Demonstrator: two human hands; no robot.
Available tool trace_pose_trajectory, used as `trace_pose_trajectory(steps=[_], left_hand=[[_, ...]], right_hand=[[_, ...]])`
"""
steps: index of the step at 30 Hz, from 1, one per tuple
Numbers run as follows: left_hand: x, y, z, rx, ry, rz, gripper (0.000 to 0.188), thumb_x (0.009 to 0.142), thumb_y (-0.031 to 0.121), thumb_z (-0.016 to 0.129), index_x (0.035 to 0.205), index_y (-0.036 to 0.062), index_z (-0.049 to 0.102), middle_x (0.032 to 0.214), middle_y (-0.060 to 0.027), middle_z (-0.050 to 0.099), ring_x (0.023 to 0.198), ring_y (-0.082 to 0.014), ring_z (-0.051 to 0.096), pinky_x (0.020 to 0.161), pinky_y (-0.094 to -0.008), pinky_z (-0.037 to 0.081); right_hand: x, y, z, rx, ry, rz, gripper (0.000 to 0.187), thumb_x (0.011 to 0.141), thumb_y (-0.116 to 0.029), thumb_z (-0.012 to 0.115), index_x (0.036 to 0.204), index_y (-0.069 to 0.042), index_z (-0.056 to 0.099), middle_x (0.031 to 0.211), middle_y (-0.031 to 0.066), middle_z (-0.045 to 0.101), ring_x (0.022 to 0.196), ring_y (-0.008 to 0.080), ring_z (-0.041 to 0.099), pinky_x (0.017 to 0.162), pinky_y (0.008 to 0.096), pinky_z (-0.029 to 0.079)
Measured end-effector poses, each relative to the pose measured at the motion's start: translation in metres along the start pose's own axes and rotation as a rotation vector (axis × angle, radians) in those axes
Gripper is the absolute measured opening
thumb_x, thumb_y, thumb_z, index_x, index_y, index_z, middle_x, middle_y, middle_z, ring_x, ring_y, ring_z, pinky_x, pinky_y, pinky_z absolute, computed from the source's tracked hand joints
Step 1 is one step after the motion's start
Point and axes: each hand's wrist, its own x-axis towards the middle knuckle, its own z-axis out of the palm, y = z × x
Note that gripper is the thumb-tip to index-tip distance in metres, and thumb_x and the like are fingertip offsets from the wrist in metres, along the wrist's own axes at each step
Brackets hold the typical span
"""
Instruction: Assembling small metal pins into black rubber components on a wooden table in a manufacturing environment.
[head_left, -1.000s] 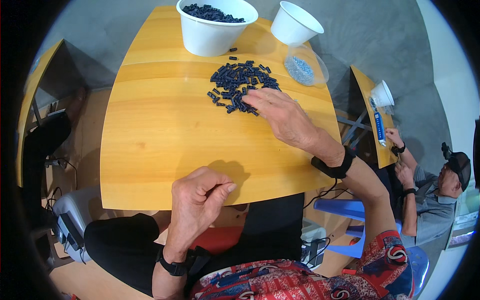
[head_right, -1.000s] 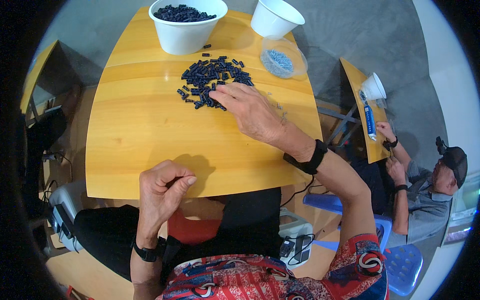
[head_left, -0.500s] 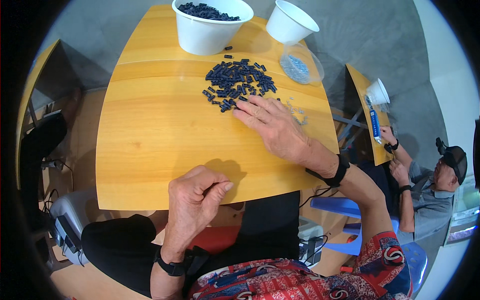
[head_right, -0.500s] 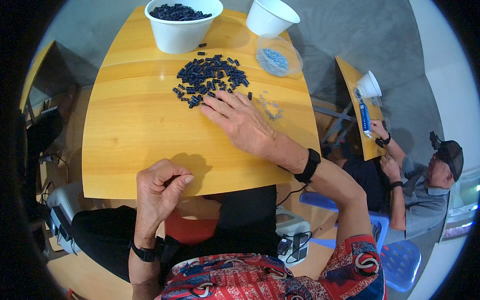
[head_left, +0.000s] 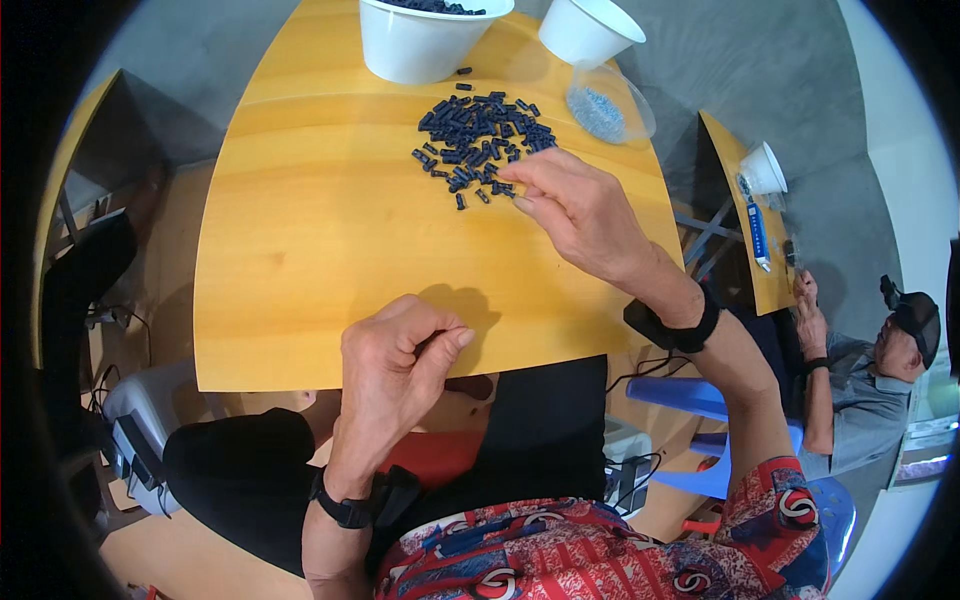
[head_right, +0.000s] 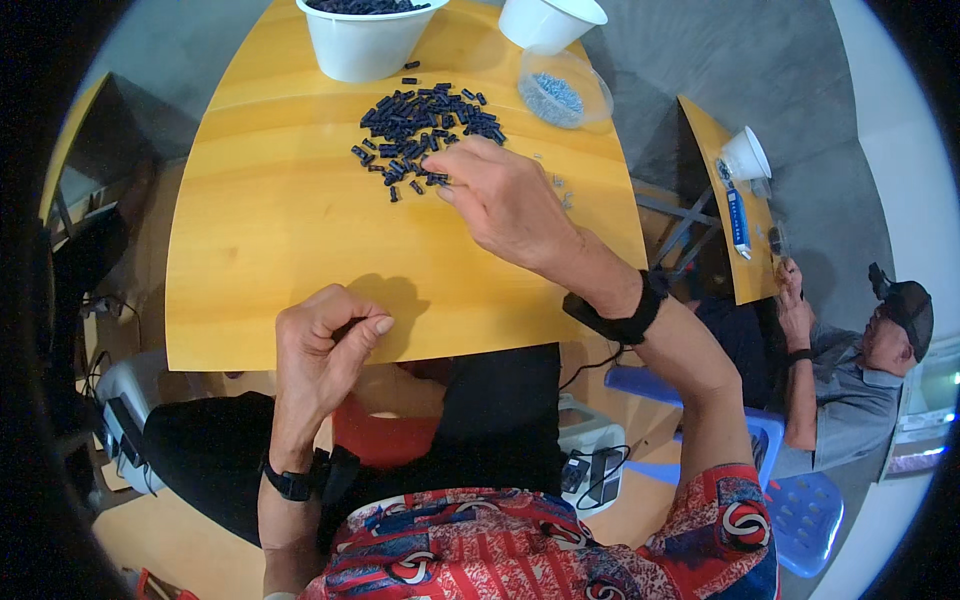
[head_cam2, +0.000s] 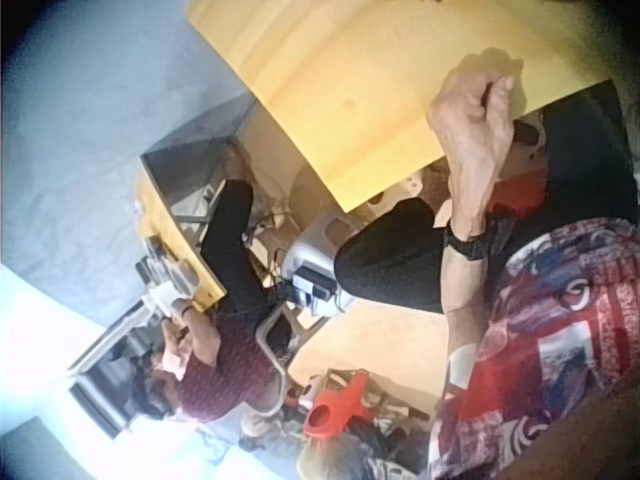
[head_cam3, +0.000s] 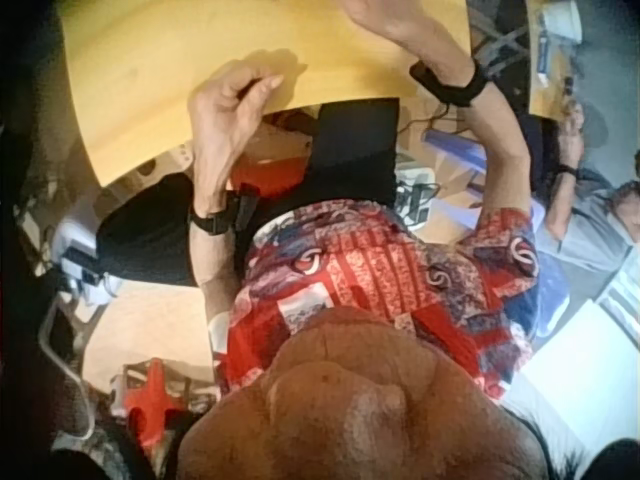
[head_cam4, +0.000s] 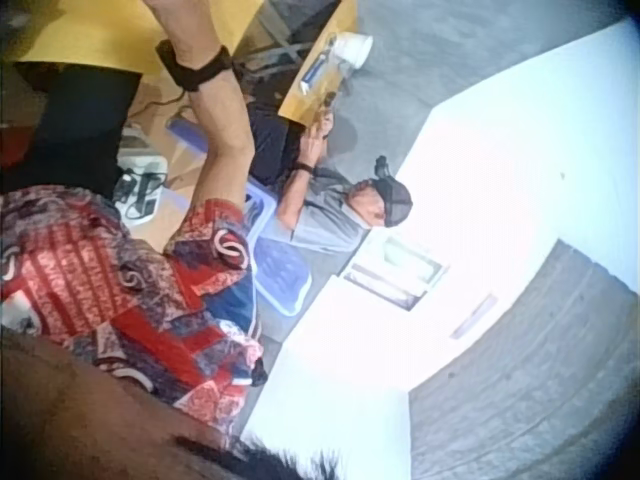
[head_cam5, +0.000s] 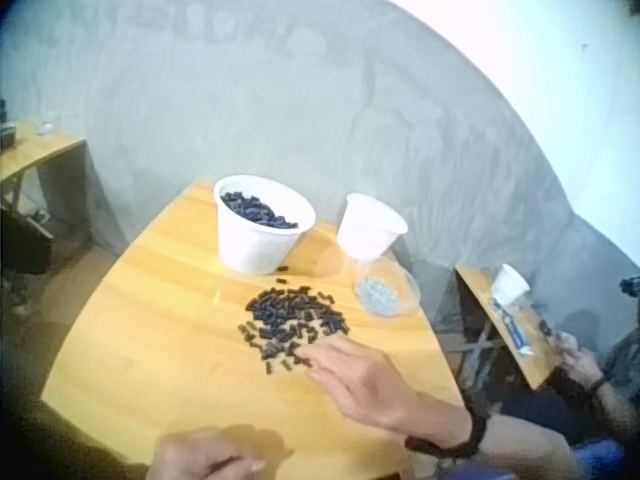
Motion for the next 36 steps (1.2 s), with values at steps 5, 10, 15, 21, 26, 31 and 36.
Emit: trace_pose_trajectory(steps=[5, 10, 15, 21, 26, 31, 36], left_hand=[[-0.003, -0.001, -0.003, -0.022, 0.02, -0.015, 0.005, 0.074, 0.002, 0.068, 0.077, -0.0007, 0.064, 0.063, -0.0101, 0.058, 0.055, -0.0181, 0.056, 0.05, -0.0272, 0.042], [-0.005, -0.002, -0.005, -0.083, 0.023, -0.003, 0.006, 0.074, 0.002, 0.068, 0.078, -0.0003, 0.065, 0.065, -0.0103, 0.059, 0.055, -0.0183, 0.056, 0.05, -0.0278, 0.043], [-0.006, 0.0, -0.013, -0.015, 0.028, 0.036, 0.006, 0.074, 0.003, 0.069, 0.079, 0.0004, 0.065, 0.066, -0.0107, 0.06, 0.055, -0.019, 0.058, 0.05, -0.0283, 0.043], [-0.006, -0.001, -0.019, -0.03, 0.077, 0.038, 0.007, 0.074, 0.004, 0.069, 0.078, 0.0004, 0.065, 0.065, -0.0108, 0.059, 0.055, -0.0199, 0.058, 0.05, -0.0288, 0.043], [-0.008, -0.002, -0.019, -0.008, 0.056, 0.032, 0.009, 0.075, 0.006, 0.07, 0.078, -0.0008, 0.065, 0.065, -0.0091, 0.059, 0.058, -0.0161, 0.057, 0.052, -0.0269, 0.044], [-0.006, -0.001, -0.018, 0.014, 0.043, 0.024, 0.012, 0.076, 0.008, 0.071, 0.079, -0.002, 0.065, 0.066, -0.0079, 0.06, 0.06, -0.013, 0.056, 0.054, -0.0251, 0.044], [-0.006, -0.004, -0.015, 0.002, 0.08, 0.058, 0.007, 0.073, 0.004, 0.069, 0.077, 0.0011, 0.065, 0.065, -0.0108, 0.059, 0.054, -0.0195, 0.058, 0.05, -0.0288, 0.044]], right_hand=[[0.024, -0.007, 0.024, 0.04, -0.025, -0.074, 0.022, 0.076, 0.0, 0.058, 0.098, -0.001, 0.06, 0.086, 0.0116, 0.058, 0.075, 0.0271, 0.058, 0.064, 0.0345, 0.046], [0.04, -0.007, 0.041, -0.107, -0.049, -0.15, 0.02, 0.074, -0.002, 0.061, 0.094, -0.002, 0.06, 0.084, 0.0112, 0.057, 0.076, 0.0285, 0.058, 0.065, 0.0358, 0.047], [0.045, -0.012, 0.049, -0.121, -0.051, -0.242, 0.02, 0.074, -0.001, 0.061, 0.093, -0.002, 0.06, 0.086, 0.01, 0.058, 0.077, 0.028, 0.058, 0.066, 0.0359, 0.049], [0.037, -0.018, 0.053, -0.198, -0.058, -0.313, 0.019, 0.071, 0.003, 0.058, 0.089, -0.003, 0.061, 0.085, 0.0091, 0.059, 0.079, 0.0278, 0.057, 0.067, 0.0363, 0.048], [0.023, -0.01, 0.044, -0.27, -0.088, -0.31, 0.021, 0.073, 0.003, 0.058, 0.093, -0.003, 0.063, 0.089, 0.0094, 0.063, 0.078, 0.0267, 0.058, 0.068, 0.0336, 0.05], [0.022, 0.004, 0.033, -0.181, 0.017, -0.291, 0.017, 0.073, 0.003, 0.057, 0.088, -0.002, 0.062, 0.086, 0.0108, 0.062, 0.078, 0.0283, 0.06, 0.067, 0.036, 0.05], [0.045, 0.004, 0.035, -0.113, 0.054, -0.216, 0.013, 0.078, -0.003, 0.058, 0.089, -0.002, 0.063, 0.084, 0.0116, 0.063, 0.076, 0.0294, 0.061, 0.067, 0.0362, 0.05]])
